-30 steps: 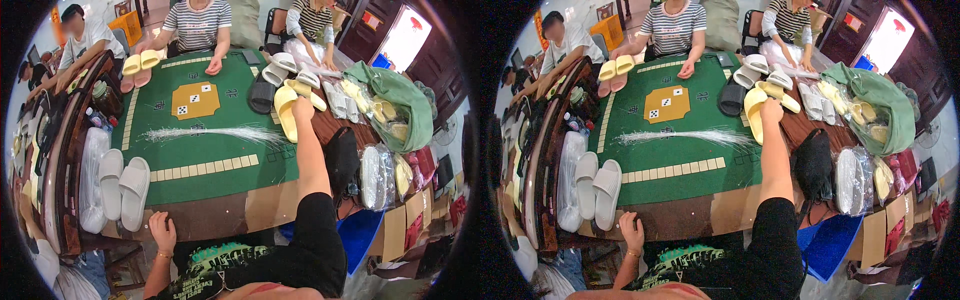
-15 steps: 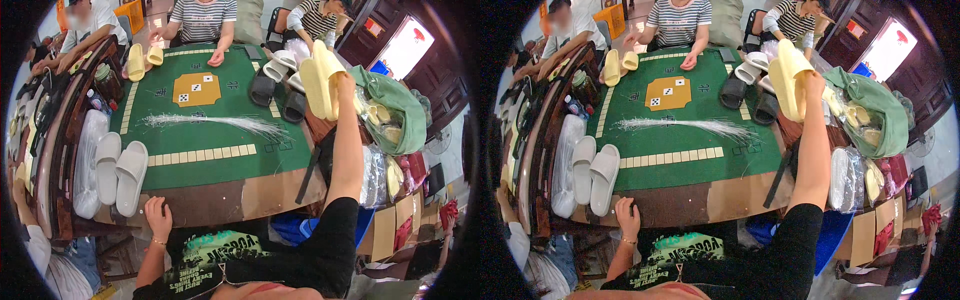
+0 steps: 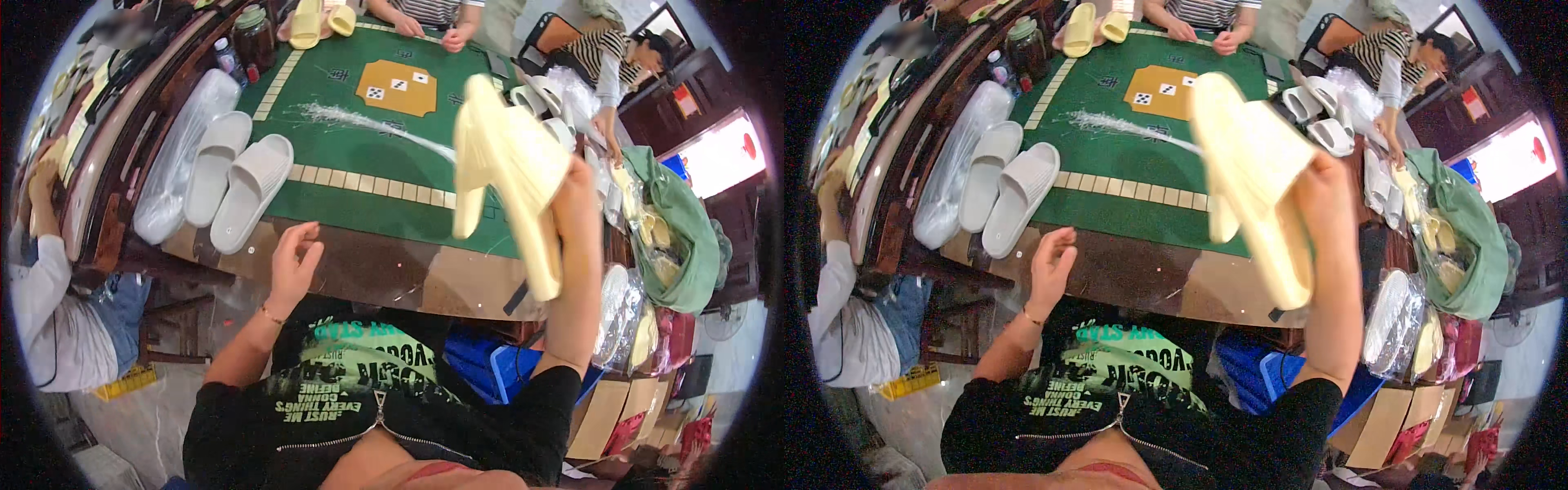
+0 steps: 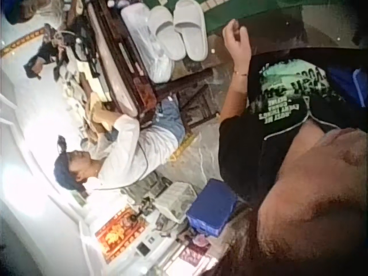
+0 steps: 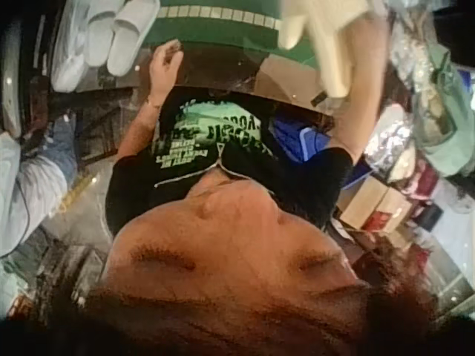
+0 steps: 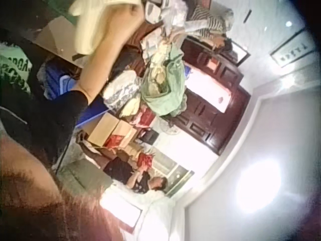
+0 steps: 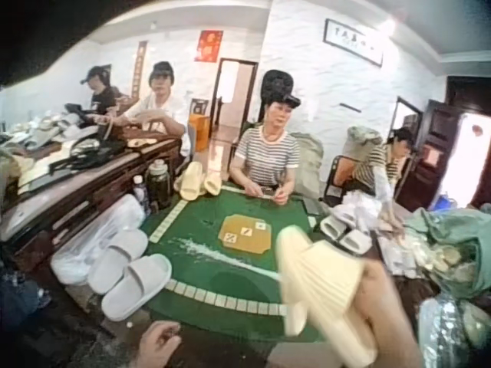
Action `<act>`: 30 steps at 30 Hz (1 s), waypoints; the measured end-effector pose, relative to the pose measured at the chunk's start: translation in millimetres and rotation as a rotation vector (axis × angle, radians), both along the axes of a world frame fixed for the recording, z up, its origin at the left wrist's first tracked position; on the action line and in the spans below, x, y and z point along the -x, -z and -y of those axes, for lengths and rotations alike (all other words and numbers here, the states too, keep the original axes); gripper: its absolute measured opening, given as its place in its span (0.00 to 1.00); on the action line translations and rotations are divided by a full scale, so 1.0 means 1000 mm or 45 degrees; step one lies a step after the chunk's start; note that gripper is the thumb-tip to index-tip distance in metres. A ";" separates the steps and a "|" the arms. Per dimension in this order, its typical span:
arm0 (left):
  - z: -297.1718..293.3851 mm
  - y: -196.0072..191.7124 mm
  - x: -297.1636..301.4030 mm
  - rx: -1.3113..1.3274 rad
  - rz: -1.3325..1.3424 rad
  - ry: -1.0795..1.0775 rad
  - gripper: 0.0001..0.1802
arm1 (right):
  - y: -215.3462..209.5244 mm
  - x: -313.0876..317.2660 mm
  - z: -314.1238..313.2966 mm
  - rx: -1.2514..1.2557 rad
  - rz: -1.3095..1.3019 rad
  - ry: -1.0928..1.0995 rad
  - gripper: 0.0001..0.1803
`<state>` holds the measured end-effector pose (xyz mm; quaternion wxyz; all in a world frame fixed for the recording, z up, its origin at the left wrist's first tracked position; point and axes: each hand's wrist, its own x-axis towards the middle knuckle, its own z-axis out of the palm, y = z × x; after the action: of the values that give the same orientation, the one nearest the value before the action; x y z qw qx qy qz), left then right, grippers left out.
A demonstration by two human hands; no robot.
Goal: The person pairs slippers and fastens each pair together by threading plastic tag fasteners through them by hand.
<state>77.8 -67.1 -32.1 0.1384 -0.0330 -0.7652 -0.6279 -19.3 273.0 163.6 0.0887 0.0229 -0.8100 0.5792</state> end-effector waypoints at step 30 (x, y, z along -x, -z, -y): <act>-0.011 0.009 0.024 0.540 -0.051 -0.183 0.36 | 0.190 -0.039 0.025 -0.870 0.649 -0.270 0.14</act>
<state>53.9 -55.7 -41.1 0.1880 -0.0192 -0.8776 -0.4405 19.8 247.7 -26.6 -0.1866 -0.0096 -0.9442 0.2711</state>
